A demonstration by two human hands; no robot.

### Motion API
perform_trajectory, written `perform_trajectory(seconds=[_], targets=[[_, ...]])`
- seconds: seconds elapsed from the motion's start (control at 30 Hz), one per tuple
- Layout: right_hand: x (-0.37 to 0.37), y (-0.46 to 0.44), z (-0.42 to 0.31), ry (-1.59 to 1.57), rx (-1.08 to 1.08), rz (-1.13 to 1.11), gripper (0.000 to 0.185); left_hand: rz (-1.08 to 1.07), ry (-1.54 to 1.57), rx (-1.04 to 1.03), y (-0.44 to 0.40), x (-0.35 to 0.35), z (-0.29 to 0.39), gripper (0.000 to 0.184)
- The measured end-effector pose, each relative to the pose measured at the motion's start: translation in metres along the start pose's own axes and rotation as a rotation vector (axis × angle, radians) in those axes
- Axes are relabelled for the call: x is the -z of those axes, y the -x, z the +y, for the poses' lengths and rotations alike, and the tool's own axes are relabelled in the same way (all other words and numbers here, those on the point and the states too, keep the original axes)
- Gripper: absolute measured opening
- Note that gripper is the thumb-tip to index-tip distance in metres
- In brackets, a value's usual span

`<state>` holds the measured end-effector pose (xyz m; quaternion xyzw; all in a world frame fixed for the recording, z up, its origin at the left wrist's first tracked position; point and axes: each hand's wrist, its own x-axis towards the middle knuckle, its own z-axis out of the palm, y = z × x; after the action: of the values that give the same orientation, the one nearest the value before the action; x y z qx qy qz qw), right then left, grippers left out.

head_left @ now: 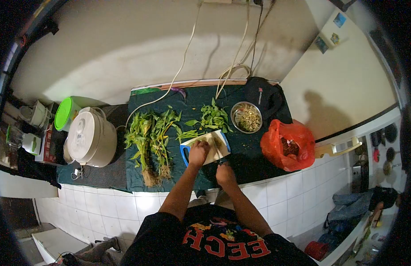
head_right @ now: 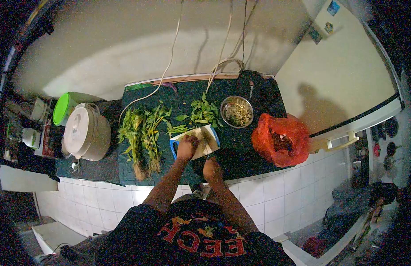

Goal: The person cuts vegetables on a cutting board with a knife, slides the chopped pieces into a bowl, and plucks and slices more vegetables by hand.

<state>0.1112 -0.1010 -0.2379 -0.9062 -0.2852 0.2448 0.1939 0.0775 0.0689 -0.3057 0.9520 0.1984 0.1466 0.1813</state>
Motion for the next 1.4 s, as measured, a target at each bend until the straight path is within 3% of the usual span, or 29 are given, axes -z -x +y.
perform_trajectory(seconds=[0.13, 0.23, 0.53, 0.63, 0.73, 0.8, 0.93, 1.03, 1.1, 1.23, 1.4], targets=[[0.0, 0.0, 0.002, -0.02, -0.054, 0.011, 0.029, -0.08, 0.006, 0.005, -0.011, 0.013, 0.007, 0.021], [0.004, 0.002, 0.005, 0.091, 0.092, 0.028, 0.029, -0.132, 0.036, 0.076, -0.014, 0.015, 0.014, 0.02], [0.026, 0.013, -0.011, 0.019, 0.093, 0.014, 0.032, -0.085, -0.201, -0.118, -0.011, 0.003, 0.012, 0.02], [0.015, 0.01, -0.004, 0.0, 0.086, 0.05, 0.033, -0.134, -0.234, -0.09, -0.01, 0.003, 0.012, 0.02], [0.009, 0.009, -0.003, -0.05, 0.001, 0.071, 0.032, -0.145, -0.163, 0.063, -0.011, 0.008, 0.016, 0.018], [0.014, 0.011, -0.001, -0.021, 0.112, 0.164, 0.031, -0.104, -0.028, 0.066, -0.01, 0.01, 0.019, 0.018], [0.023, 0.017, 0.0, 0.125, 0.19, 0.222, 0.03, -0.116, -0.038, 0.051, -0.015, 0.009, 0.023, 0.018], [0.021, 0.024, 0.004, 0.151, 0.274, 0.329, 0.031, -0.143, -0.172, 0.002, -0.018, 0.008, 0.026, 0.018], [0.015, 0.024, 0.006, 0.221, 0.289, 0.282, 0.031, -0.178, -0.202, -0.029, -0.017, 0.006, 0.024, 0.022], [0.008, 0.022, 0.006, 0.191, 0.321, 0.276, 0.031, -0.084, -0.274, -0.121, -0.012, 0.006, 0.015, 0.016], [-0.006, 0.017, 0.01, 0.157, 0.421, 0.438, 0.03, -0.106, -0.2, -0.155, -0.002, 0.009, 0.009, 0.016]])
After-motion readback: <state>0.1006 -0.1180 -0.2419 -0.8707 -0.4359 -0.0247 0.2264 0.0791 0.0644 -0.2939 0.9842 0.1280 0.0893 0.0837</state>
